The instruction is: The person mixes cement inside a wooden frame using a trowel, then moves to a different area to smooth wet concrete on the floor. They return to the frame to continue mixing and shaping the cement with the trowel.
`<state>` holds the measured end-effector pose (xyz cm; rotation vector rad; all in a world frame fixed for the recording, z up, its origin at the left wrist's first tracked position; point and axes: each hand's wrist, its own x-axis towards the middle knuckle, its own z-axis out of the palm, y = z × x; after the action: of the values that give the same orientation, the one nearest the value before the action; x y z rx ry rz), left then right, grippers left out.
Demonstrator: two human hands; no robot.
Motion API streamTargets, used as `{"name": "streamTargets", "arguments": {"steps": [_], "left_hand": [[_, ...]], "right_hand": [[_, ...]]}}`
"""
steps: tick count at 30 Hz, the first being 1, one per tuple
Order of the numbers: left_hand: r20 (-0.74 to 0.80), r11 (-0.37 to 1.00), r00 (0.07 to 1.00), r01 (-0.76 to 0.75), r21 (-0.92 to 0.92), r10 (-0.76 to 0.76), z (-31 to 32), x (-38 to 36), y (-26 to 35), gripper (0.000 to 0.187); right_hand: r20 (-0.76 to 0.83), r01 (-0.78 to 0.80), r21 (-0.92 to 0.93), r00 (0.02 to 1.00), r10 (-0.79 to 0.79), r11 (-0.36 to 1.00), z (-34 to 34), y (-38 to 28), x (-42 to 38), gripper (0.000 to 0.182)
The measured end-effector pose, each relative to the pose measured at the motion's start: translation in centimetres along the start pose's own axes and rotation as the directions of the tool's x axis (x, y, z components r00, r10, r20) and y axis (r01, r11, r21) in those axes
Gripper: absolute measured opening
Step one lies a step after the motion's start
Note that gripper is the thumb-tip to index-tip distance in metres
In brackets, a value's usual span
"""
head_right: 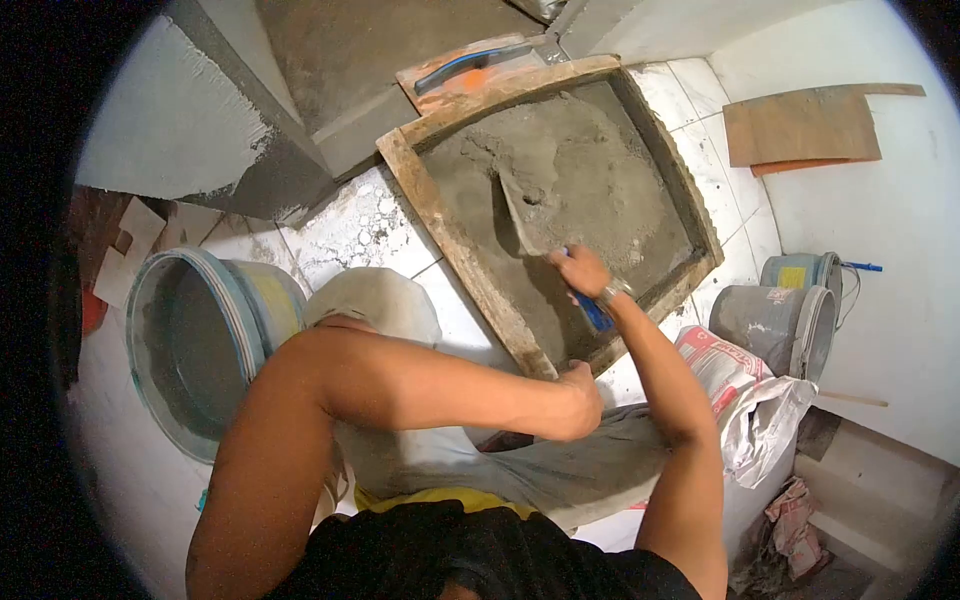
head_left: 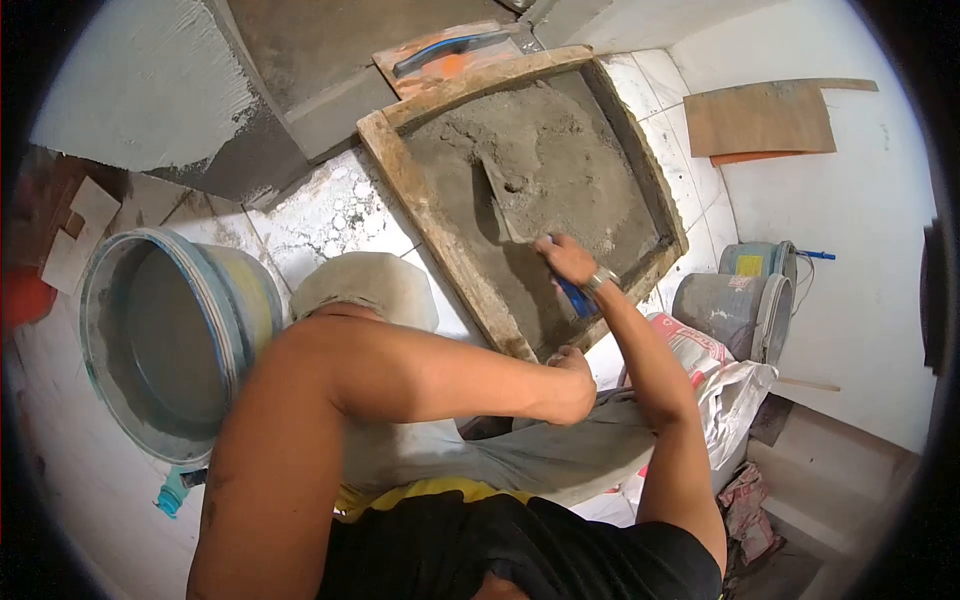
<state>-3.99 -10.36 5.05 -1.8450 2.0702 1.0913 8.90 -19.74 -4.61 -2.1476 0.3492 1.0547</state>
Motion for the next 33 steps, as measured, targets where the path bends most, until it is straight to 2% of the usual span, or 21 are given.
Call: {"name": "streamTargets", "arguments": {"steps": [2,3,5,6,8,12,14,15,17,21,23,26,28,30,32,33], "left_hand": [[-0.017,0.999,0.999,-0.029,-0.015,0.029,0.1,0.5,0.0,0.037],[-0.018,0.999,0.999,-0.035,-0.019,0.034,0.4,1.4,0.0,0.037],[0.073,0.992,0.995,0.058,0.111,-0.066,1.1,3.5,-0.2,0.041],[0.074,0.992,0.995,0.052,0.115,-0.061,1.2,4.0,-0.2,0.041],[0.034,0.988,0.998,0.055,0.143,-0.061,1.5,4.2,-0.4,0.042],[-0.015,0.997,0.999,0.050,0.055,-0.050,0.6,2.2,-0.8,0.040],[-0.026,0.999,0.999,0.037,0.012,-0.036,0.4,1.2,-1.1,0.037],[-0.024,0.999,0.999,0.041,0.009,-0.040,0.4,1.2,-1.3,0.037],[-0.038,1.000,0.999,0.026,-0.011,-0.026,0.4,1.2,-1.4,0.034],[-0.088,0.999,0.995,0.046,-0.010,-0.047,0.8,1.8,-0.9,0.033],[-0.105,1.000,0.994,0.022,0.008,-0.021,1.1,1.8,-0.9,0.035],[-0.047,1.000,0.999,0.008,0.008,-0.008,-0.1,-0.5,-1.1,0.033],[-0.042,1.000,0.999,0.000,0.001,0.001,-0.6,-1.0,-1.4,0.034],[-0.034,1.000,0.999,-0.021,0.011,0.021,-0.5,0.0,-1.1,0.035],[-0.027,0.999,0.999,0.028,-0.018,-0.028,0.6,2.4,-1.0,0.037],[-0.014,0.999,1.000,-0.005,-0.039,0.004,-0.2,0.7,-1.3,0.038]], "right_hand": [[-0.123,0.045,-0.006,0.991,-0.046,0.999,-0.9,0.2,-2.3,0.041],[-0.119,0.038,-0.007,0.992,-0.039,0.999,-1.4,0.5,-2.6,0.041],[-0.171,0.036,0.045,0.985,-0.027,0.998,-2.3,0.9,-2.6,0.045],[-0.176,0.032,0.049,0.984,-0.023,0.998,-2.5,1.4,-1.7,0.045],[-0.356,0.061,-0.224,0.924,-0.140,0.973,-1.8,2.1,0.6,0.050],[-0.279,0.074,-0.348,0.944,-0.178,0.935,-0.5,2.8,1.3,0.054],[-0.189,0.200,-0.496,0.925,-0.330,0.845,0.1,3.2,1.0,0.045],[-0.185,0.205,-0.495,0.924,-0.333,0.844,0.1,3.0,1.1,0.045],[-0.188,0.106,-0.329,0.966,-0.175,0.938,-0.2,2.5,0.8,0.053],[-0.258,0.090,-0.348,0.948,-0.188,0.933,-0.7,2.0,-0.5,0.050],[-0.107,0.196,-0.638,0.935,-0.337,0.745,-0.6,3.3,-0.8,0.046],[-0.011,0.217,-0.691,0.951,-0.310,0.690,0.8,3.5,-1.5,0.042],[-0.032,0.201,-0.710,0.948,-0.316,0.675,1.4,3.6,-0.1,0.040],[-0.145,0.178,-0.700,0.913,-0.382,0.692,1.1,3.5,2.5,0.038],[-0.205,0.122,-0.700,0.909,-0.362,0.704,1.0,1.2,3.9,0.039],[-0.249,0.084,-0.700,0.902,-0.353,0.709,1.2,0.4,4.4,0.039]]}}
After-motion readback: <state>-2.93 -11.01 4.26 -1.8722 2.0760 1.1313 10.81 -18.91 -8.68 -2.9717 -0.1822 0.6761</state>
